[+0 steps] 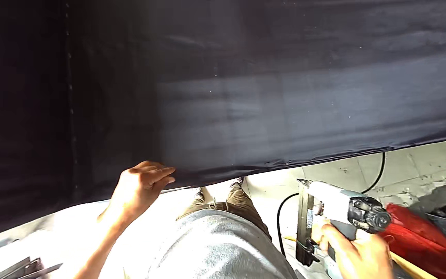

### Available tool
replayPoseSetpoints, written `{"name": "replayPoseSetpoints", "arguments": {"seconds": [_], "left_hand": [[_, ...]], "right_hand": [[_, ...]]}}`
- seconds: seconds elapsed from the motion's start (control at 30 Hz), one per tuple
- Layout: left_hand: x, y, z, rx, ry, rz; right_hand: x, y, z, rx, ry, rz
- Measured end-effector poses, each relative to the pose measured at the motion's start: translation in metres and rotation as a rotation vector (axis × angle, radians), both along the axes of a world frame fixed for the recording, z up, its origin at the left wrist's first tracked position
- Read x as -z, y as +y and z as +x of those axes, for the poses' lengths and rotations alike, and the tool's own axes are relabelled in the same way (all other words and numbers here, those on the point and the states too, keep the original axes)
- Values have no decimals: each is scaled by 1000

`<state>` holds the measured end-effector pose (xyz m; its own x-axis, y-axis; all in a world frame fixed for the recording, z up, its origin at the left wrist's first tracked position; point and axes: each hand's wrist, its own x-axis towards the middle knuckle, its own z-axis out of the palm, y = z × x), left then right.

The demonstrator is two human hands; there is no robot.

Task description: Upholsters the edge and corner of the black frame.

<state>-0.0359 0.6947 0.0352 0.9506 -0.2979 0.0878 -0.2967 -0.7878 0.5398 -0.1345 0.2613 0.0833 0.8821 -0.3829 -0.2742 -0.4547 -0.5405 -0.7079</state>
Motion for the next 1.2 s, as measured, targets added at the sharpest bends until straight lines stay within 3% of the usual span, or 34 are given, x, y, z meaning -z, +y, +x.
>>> {"name": "replayPoseSetpoints", "arguments": {"seconds": [0.17,0.3,0.37,0.43,0.53,0.7,0.87,1.2], "left_hand": [[30,21,-22,96,-44,127],[17,17,-7,61,7,73],[11,18,-4,130,-133,93],[11,23,-8,253,-266,130],[27,30,-17,380,-287,194],[35,30,-21,321,-260,262],[41,34,-13,309,-427,143],[53,51,-38,404,-264,202]], "right_hand": [[10,39,-23,18,6,-13],[15,57,-33,32,-7,21],[15,58,-33,32,-9,19],[14,56,-31,35,-5,-10],[17,48,-25,15,-31,-42],[20,42,-10,-92,-24,-31],[27,45,5,-193,-6,-10],[15,4,27,-49,-40,-69]]}}
